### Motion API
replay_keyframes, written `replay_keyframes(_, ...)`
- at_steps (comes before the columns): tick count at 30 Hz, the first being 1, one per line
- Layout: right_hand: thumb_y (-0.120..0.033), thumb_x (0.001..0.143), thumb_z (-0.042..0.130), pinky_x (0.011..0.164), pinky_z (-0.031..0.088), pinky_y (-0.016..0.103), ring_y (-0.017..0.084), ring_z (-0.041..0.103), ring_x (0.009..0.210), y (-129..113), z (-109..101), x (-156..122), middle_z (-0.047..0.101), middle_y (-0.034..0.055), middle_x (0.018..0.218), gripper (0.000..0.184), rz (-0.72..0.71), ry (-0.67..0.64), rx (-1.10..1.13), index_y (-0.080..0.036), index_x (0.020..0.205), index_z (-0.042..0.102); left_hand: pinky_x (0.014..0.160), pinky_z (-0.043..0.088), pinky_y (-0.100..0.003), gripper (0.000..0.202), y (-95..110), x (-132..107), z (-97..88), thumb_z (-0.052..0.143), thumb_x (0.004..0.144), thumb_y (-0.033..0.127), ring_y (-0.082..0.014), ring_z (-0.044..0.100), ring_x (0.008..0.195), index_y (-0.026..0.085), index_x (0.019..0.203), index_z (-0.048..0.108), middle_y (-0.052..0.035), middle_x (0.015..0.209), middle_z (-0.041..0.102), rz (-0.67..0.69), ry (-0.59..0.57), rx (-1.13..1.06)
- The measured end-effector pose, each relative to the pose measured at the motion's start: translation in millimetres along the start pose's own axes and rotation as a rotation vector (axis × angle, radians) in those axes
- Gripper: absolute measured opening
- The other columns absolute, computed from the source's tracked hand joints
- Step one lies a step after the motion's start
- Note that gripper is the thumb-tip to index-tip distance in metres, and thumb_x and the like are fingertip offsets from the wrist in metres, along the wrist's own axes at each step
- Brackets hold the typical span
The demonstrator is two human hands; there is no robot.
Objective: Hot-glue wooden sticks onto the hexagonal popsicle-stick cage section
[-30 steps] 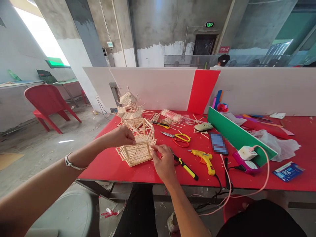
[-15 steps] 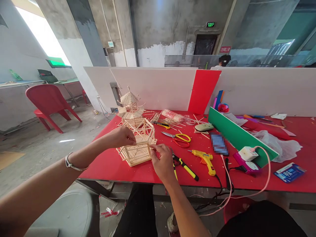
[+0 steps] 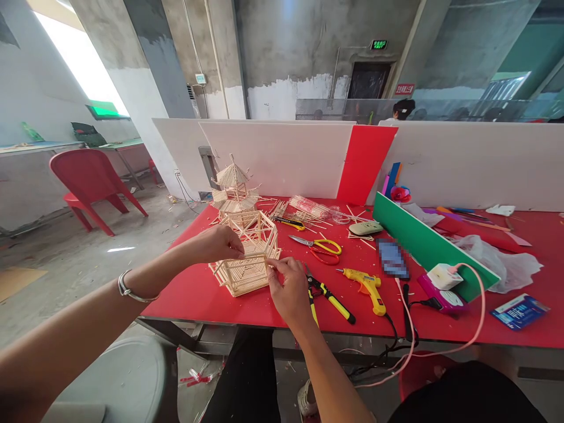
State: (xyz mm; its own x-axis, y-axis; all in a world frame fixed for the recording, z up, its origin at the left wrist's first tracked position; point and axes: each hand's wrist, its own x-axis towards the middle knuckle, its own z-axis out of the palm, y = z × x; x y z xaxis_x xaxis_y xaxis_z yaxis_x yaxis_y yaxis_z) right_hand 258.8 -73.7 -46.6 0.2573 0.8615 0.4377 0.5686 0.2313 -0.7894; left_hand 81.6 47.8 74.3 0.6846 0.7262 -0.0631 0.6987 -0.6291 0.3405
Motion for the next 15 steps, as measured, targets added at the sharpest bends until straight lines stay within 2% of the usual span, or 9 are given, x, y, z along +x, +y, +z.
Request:
replay_keyframes(6, -0.035, 0.094, 0.054, 0.076, 0.049, 0.033, 0.023, 0.06, 0.094, -0.5, -0.8, -1.2, 0.066, 0.0063, 0.095, 0.027, 0.003, -0.002, -0.001, -0.027, 0.109, 0.075, 0.051, 0.032, -0.022, 0.011, 0.7, -0.6, -2.4, 0.07, 0.069, 0.027, -0.012, 0.055, 0.055, 0.02, 0.067, 0.079, 0.0007, 0.061, 0.07, 0.02, -0.012, -0.005)
replay_keyframes(15, -0.032, 0.094, 0.054, 0.077, 0.049, 0.034, 0.023, 0.06, 0.093, -0.1, -1.1, -2.5, 0.066, 0.0062, 0.095, 0.026, 0.006, -0.008, 0.005, -0.027, 0.107, 0.075, 0.054, 0.032, -0.025, 0.013, 3.4, -1.0, -4.3, 0.069, 0.072, 0.027, -0.012, 0.051, 0.053, 0.02, 0.066, 0.078, 0.0005, 0.058, 0.068, 0.026, -0.028, 0.013)
